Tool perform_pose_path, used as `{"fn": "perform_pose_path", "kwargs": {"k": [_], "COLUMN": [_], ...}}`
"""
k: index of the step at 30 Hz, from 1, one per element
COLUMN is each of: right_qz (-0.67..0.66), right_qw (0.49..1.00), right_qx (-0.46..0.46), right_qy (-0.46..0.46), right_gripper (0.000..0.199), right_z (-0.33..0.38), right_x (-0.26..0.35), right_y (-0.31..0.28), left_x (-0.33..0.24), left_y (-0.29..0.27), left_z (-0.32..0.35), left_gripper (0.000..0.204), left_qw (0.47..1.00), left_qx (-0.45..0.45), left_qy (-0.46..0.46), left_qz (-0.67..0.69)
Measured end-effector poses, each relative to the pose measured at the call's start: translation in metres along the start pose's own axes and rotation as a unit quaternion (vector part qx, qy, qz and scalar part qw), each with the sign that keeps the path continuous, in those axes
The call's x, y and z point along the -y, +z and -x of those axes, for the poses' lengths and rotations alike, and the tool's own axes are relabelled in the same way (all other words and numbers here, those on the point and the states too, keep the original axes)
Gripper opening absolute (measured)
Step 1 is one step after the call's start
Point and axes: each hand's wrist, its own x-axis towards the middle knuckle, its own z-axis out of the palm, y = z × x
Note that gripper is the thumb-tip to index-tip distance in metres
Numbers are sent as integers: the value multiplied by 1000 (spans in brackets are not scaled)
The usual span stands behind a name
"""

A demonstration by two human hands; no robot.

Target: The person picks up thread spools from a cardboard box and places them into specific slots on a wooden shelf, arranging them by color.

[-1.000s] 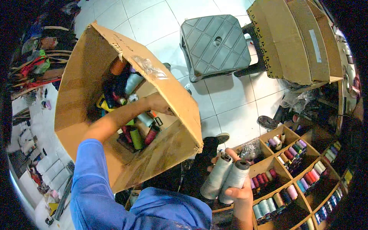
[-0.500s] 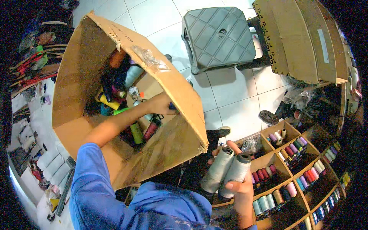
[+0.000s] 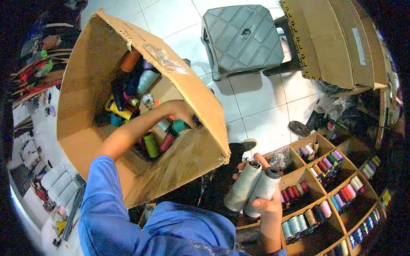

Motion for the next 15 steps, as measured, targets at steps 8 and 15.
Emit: {"fn": "perform_pose_path", "kwargs": {"k": [8, 15], "right_qz": [-22, -34], "right_qw": [1000, 999], "right_qx": [0, 15], "right_qy": [4, 0], "right_gripper": [106, 105], "right_z": [0, -3], "right_x": [1, -3], "right_y": [2, -4], "left_x": [22, 28], "left_y": [3, 75], "left_z": [27, 29], "left_gripper": [73, 83], "left_qw": [950, 903], "left_qx": [-84, -225], "left_qy": [-168, -332], "left_qz": [-250, -155]}}
